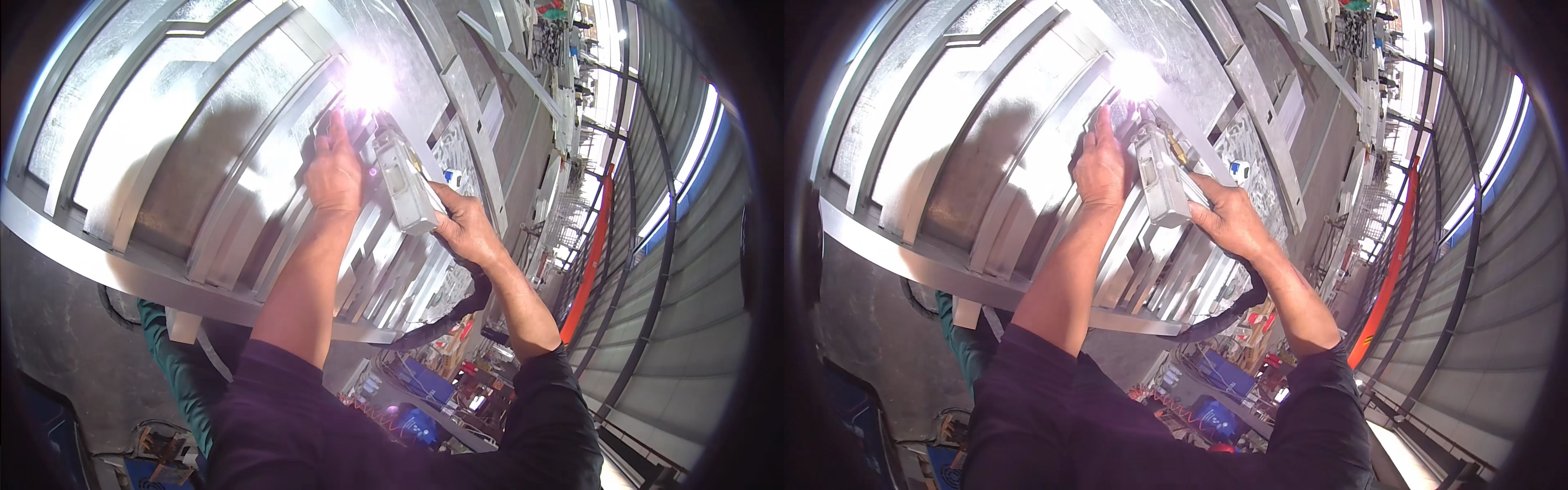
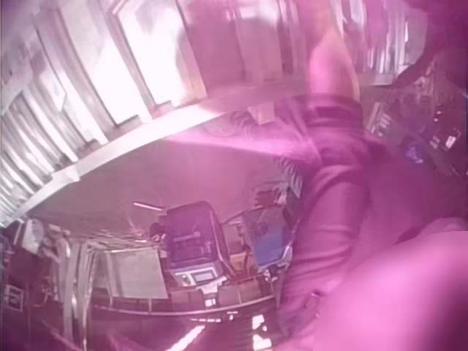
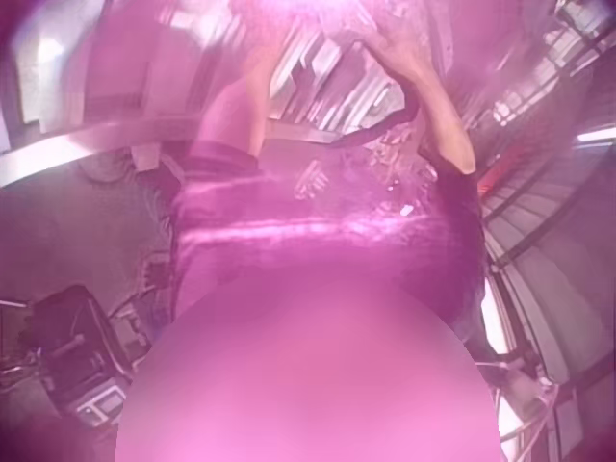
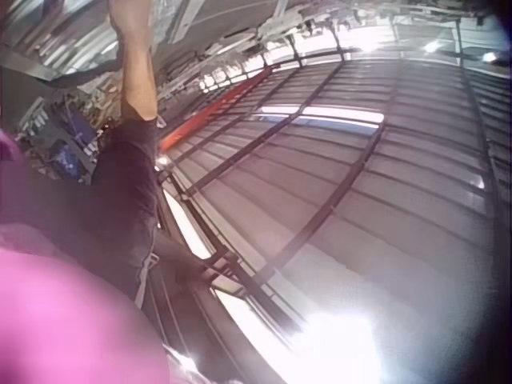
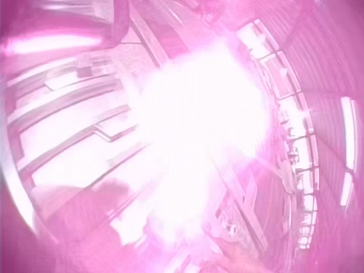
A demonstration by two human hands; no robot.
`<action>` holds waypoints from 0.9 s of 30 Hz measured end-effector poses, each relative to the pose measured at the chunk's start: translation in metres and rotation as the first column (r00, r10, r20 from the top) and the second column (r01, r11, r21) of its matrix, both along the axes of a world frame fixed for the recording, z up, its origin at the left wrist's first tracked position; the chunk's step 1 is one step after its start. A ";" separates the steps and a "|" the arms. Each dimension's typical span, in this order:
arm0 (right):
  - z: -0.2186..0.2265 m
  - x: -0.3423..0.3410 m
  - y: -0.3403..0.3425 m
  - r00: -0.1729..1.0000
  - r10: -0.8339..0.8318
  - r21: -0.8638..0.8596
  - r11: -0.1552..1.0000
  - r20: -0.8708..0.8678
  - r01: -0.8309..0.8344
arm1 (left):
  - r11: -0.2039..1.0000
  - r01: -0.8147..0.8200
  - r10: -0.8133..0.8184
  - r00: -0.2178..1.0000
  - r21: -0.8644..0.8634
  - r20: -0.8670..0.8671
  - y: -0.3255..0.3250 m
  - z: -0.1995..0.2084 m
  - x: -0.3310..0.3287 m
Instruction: The person assembles a metal frame by placing thin metal strips into slots and securing them with a pneumatic nail gun. The person repeatedly positions strips, aligns them, and fastens them along the frame structure.
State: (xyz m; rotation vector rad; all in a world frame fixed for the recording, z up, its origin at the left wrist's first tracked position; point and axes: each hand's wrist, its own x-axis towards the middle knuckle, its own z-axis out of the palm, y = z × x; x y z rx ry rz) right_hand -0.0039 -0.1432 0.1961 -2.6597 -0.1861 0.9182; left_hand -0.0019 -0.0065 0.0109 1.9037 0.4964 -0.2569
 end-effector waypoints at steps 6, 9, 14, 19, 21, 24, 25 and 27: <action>0.018 -0.009 0.007 1.000 0.019 -0.060 0.998 -0.014 -0.020 | 0.999 -0.030 0.029 0.998 0.030 0.052 -0.003 -0.002 0.001; 0.047 -0.040 0.004 0.999 -0.047 0.006 0.999 -0.024 0.048 | 0.997 -0.047 0.043 0.997 0.056 0.067 -0.005 -0.002 0.000; 0.082 -0.130 -0.009 0.929 -0.343 0.105 0.928 -0.136 0.358 | 0.995 0.003 -0.007 0.999 0.098 0.034 -0.004 -0.002 0.002; 0.069 -0.220 0.005 0.776 -0.609 0.324 0.710 -0.163 0.625 | 0.992 -0.038 0.029 0.997 0.120 0.076 -0.006 -0.005 0.005; 0.065 -0.244 0.021 0.657 -0.720 0.350 0.569 -0.226 0.744 | 0.996 0.012 -0.012 1.000 0.094 -0.005 -0.005 -0.006 0.003; 0.050 -0.265 0.055 0.565 -0.803 0.383 0.469 -0.191 0.796 | 0.998 0.017 -0.025 0.988 0.057 0.155 0.002 -0.005 0.005; 0.048 -0.269 0.066 0.517 -0.829 0.350 0.428 -0.215 0.833 | 0.999 0.035 -0.031 0.990 -0.029 0.141 0.007 -0.002 0.005; 0.044 -0.272 0.089 0.418 -0.869 0.323 0.328 -0.266 0.888 | 0.987 0.030 -0.019 0.997 -0.159 0.071 0.015 0.007 0.003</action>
